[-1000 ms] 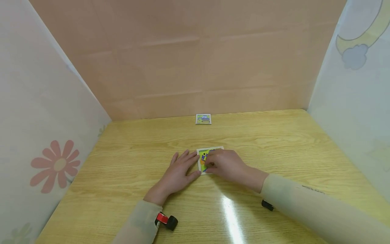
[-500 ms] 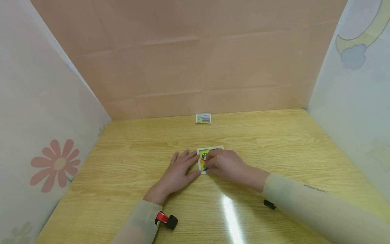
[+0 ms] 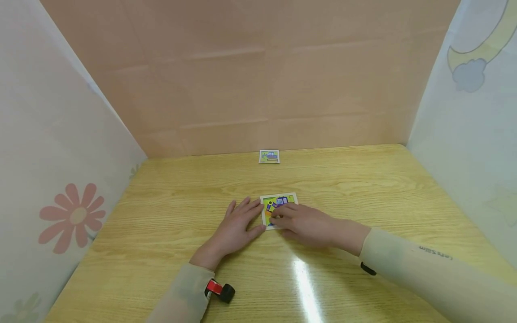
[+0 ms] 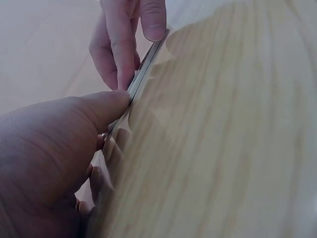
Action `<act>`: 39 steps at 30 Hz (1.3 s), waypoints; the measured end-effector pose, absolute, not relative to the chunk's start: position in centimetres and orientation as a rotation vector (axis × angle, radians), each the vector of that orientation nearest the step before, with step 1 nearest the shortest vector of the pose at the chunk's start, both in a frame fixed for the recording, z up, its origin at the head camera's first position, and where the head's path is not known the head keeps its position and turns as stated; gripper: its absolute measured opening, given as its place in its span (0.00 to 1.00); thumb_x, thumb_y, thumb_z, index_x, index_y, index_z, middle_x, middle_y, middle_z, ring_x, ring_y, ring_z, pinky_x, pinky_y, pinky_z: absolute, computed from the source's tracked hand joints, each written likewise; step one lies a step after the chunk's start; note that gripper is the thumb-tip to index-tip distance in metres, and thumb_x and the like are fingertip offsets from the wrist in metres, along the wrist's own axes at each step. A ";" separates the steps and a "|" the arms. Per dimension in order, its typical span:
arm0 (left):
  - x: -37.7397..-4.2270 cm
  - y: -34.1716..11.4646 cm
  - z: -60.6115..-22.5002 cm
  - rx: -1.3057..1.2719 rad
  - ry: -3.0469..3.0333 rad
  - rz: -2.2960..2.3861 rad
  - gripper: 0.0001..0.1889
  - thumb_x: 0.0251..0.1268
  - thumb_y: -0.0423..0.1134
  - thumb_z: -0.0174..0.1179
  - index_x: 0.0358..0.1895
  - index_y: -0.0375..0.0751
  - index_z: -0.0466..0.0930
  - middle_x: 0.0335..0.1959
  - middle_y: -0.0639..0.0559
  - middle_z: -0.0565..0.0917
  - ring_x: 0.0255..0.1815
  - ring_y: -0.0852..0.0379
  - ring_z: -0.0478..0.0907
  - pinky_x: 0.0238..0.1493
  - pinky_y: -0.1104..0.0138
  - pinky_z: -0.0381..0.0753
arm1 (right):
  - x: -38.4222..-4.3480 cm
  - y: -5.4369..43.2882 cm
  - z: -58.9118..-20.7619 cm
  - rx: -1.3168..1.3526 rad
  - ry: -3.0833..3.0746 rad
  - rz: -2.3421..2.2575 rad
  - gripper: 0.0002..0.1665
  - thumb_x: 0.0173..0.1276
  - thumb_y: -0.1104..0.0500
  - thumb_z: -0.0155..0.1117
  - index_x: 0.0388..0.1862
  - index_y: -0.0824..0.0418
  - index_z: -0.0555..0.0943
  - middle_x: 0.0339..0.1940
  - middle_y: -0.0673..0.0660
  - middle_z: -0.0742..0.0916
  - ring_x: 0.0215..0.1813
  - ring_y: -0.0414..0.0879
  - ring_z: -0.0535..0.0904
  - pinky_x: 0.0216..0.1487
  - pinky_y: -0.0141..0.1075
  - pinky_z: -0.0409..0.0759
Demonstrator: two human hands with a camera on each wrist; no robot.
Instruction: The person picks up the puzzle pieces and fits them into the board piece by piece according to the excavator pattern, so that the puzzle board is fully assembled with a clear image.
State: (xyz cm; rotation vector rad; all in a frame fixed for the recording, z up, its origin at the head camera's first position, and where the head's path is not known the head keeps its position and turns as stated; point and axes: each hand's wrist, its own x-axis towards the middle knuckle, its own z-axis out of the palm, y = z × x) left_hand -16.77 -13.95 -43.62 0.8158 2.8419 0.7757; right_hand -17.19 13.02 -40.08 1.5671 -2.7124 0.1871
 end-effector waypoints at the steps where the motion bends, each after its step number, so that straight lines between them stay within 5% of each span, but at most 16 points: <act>1: -16.8 -14.0 -43.6 0.814 2.841 0.774 0.36 0.84 0.54 0.64 0.86 0.44 0.69 0.87 0.49 0.65 0.90 0.42 0.53 0.89 0.41 0.36 | -17.2 13.1 -40.1 1.567 -2.717 0.183 0.25 0.86 0.57 0.66 0.75 0.64 0.82 0.73 0.58 0.83 0.75 0.54 0.78 0.77 0.50 0.77; 17: -16.7 -13.9 -43.6 0.813 2.840 0.752 0.35 0.85 0.56 0.62 0.86 0.45 0.68 0.88 0.51 0.64 0.91 0.44 0.52 0.89 0.43 0.34 | -17.3 14.5 -40.6 1.638 -2.669 0.294 0.25 0.84 0.61 0.66 0.77 0.53 0.82 0.77 0.58 0.82 0.77 0.57 0.77 0.76 0.53 0.77; 39: -17.0 -14.1 -43.5 0.820 2.837 0.736 0.35 0.85 0.55 0.62 0.86 0.46 0.69 0.88 0.51 0.64 0.91 0.44 0.51 0.89 0.42 0.34 | -17.9 14.7 -40.4 1.690 -2.640 0.106 0.29 0.84 0.61 0.65 0.81 0.50 0.79 0.80 0.55 0.80 0.78 0.56 0.77 0.75 0.51 0.80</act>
